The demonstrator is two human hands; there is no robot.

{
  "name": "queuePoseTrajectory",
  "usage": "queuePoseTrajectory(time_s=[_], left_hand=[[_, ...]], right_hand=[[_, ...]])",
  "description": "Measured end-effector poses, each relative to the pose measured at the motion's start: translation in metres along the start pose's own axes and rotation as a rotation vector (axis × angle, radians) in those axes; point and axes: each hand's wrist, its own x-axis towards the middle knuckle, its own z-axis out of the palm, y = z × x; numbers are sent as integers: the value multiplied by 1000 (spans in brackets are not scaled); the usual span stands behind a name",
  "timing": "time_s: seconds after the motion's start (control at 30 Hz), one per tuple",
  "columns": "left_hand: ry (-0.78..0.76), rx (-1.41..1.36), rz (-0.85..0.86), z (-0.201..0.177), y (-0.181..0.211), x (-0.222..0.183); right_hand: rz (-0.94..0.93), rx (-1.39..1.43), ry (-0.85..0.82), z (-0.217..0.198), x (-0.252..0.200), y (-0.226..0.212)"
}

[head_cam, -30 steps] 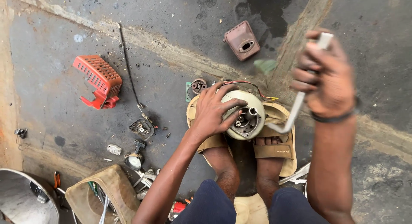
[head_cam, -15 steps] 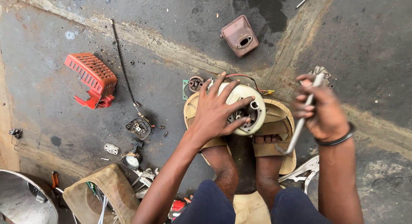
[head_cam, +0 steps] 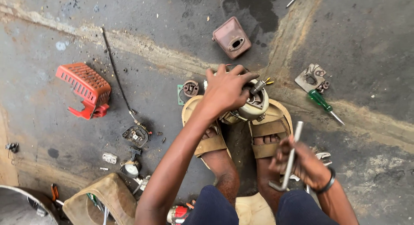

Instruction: The person sits on the floor repairing a brush cutter engine. They hold the engine housing between their feet, use an L-shaped wrench to loosen the flywheel nut, and use a screwdriver on the engine while working on the disassembled machine.

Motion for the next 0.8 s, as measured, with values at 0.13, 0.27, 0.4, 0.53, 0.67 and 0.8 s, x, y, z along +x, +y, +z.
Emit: queuePoseTrajectory(time_s=[0.13,0.27,0.4,0.53,0.67,0.8], left_hand=[[-88,-25,9,8,14,27],[-83,-67,-44,16,19,39],[198,-354,237,18,9,33],[217,-387,256,-2,13,4],[175,-326,292,2,9,-15],[263,-360,355,6,11,-24]], right_hand=[[-9,-124,-137,-24,-4,59],[-92,-409,-102,-24,-16,57],[-262,-813,226,-33,-33,30],[-868,-1212,498,-38,-55,-40],[-930,-1369,471,1,-84,-117],[-880,-1434,456,72,-105,-158]])
